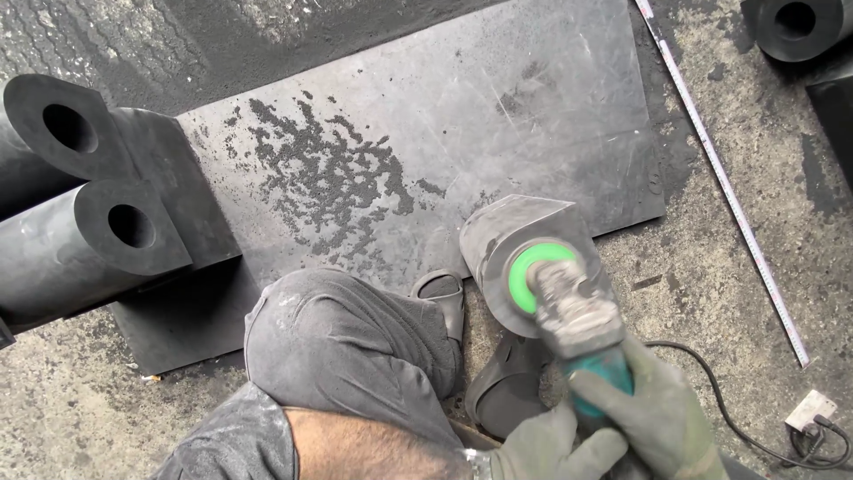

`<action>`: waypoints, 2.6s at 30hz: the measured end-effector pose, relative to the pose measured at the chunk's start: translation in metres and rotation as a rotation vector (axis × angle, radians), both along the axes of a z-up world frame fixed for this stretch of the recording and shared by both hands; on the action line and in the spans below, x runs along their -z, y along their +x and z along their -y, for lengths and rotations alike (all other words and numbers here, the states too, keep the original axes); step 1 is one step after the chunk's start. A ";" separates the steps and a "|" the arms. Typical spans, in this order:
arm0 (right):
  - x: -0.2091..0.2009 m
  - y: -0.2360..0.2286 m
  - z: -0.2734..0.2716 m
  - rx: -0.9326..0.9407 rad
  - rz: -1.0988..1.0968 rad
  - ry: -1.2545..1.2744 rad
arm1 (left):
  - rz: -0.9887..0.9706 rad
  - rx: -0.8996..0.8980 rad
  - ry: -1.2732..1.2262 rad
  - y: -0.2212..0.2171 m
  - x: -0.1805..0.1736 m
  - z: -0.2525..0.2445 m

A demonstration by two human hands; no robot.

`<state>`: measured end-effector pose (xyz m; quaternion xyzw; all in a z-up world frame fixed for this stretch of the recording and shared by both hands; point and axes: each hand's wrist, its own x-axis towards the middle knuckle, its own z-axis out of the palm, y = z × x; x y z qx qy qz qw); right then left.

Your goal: Grinding and smoothing the edges of heavy rubber buffer parts using an angle grinder.

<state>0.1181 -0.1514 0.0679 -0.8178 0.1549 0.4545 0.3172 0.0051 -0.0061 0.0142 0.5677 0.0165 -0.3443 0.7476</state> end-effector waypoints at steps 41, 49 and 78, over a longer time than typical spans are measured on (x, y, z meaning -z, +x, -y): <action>-0.025 -0.012 0.074 1.082 0.530 0.511 | 0.947 0.365 1.383 0.175 0.018 -0.038; -0.034 -0.016 0.066 1.116 0.568 0.533 | 0.998 1.128 0.805 0.165 -0.021 -0.014; -0.023 -0.031 0.032 0.434 0.398 -0.102 | 0.614 0.715 1.371 0.294 -0.002 -0.073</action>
